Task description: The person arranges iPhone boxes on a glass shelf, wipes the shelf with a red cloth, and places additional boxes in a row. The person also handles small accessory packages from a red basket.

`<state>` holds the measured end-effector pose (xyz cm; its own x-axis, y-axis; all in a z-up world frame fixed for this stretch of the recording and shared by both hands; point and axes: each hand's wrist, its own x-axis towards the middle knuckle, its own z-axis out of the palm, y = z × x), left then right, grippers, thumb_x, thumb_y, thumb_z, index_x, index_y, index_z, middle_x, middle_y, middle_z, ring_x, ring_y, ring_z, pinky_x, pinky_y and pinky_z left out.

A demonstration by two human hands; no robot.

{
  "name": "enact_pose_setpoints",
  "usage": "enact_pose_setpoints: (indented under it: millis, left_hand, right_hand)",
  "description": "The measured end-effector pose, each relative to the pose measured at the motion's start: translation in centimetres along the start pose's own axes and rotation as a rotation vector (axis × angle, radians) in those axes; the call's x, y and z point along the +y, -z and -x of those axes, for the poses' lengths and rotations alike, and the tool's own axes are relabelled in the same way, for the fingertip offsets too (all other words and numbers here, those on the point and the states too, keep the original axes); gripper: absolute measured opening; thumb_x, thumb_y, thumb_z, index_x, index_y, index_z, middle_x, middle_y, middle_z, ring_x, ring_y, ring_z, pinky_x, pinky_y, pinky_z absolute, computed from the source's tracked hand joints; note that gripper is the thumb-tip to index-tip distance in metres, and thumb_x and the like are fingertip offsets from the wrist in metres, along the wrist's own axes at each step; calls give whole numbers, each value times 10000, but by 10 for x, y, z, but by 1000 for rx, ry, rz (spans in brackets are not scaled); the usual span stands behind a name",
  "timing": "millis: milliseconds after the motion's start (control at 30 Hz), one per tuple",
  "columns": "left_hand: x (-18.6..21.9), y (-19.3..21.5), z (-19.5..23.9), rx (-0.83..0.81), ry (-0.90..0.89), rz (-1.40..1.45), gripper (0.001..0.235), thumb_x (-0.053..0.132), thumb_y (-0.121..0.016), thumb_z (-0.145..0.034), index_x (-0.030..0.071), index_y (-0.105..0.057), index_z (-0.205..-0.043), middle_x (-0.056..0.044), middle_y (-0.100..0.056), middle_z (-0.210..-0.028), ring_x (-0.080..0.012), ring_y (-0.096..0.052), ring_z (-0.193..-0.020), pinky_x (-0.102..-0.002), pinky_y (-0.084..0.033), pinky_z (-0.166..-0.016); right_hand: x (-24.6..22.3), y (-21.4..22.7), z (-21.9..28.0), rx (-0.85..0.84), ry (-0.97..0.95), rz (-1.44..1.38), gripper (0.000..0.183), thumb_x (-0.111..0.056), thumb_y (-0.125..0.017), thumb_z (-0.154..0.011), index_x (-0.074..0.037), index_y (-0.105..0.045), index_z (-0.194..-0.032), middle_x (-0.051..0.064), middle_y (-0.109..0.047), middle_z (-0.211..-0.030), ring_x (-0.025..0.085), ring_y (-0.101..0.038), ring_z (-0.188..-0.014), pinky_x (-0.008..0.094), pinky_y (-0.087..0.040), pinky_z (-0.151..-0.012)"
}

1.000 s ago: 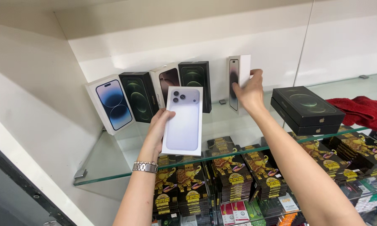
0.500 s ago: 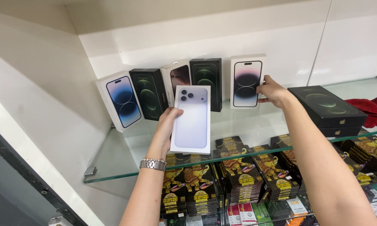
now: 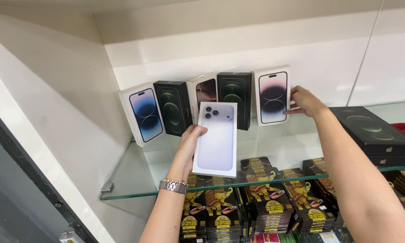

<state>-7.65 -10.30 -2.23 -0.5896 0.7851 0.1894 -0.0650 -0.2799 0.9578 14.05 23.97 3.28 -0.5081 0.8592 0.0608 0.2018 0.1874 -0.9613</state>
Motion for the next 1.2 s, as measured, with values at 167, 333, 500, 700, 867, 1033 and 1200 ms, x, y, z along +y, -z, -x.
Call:
enact_pose_setpoints:
  millis: [167,333,500,700,867,1033,1200]
  left_hand:
    - [2,-3,4,34,44,-55,483,306,-624,-844,-5,-595,-1213,-189,-672,-1061,-240,-690,-990,-301,-554,-837]
    - [5,-4,6,22,38,-41,498,302,-627,-843,-25,-598,-1217,-185,-659,-1066,-251,-673,-1005,-306,-548,-831]
    - [5,-4,3,34,59,-48,488,306,-627,-841,-7,-601,-1214,-178,-670,-1053,-248,-686,-1002,-306,-559,-830]
    - [3,-2,3,53,55,-43,467,307,-620,-840,17,-613,-1205,-161,-669,-1043,-245,-677,-978,-331,-562,-808]
    - [3,-2,3,41,53,-44,454,307,-627,-844,11,-626,-1187,-155,-665,-1032,-245,-669,-972,-332,-549,-810]
    - [2,-2,5,30,48,-50,452,313,-629,-848,5,-629,-1178,-158,-666,-1035,-240,-663,-986,-325,-535,-833]
    - [1,-2,3,27,41,-55,444,311,-631,-851,4,-633,-1172,-160,-675,-1045,-239,-666,-989,-314,-536,-839]
  right_hand:
    - [-1,-3,5,26,31,-70,375,-106,-329,-1044,18,-460,-1373,256,-574,-1310,360,-663,-1116,412,-595,-859]
    - [4,-7,17,10,38,-120,685,-288,-518,-929,-2,-326,-1521,239,-441,-1482,387,-503,-1328,487,-576,-936]
    - [14,-18,21,-38,124,188,1412,-439,-818,-687,-71,173,-1624,309,-80,-1628,444,-258,-1481,593,-413,-1098]
    - [38,-54,13,157,266,453,1565,-515,-938,-569,81,91,-1587,347,-262,-1584,422,-308,-1492,413,-364,-1181]
    - [36,-57,17,98,292,451,1550,-515,-934,-562,121,60,-1567,347,-336,-1536,417,-385,-1447,405,-406,-1163]
    - [31,-59,27,72,275,410,1500,-507,-891,-520,111,-27,-1580,315,-428,-1504,388,-486,-1405,399,-477,-1129]
    - [31,-58,29,49,282,456,1525,-522,-912,-562,106,30,-1583,332,-346,-1543,412,-397,-1450,415,-413,-1162]
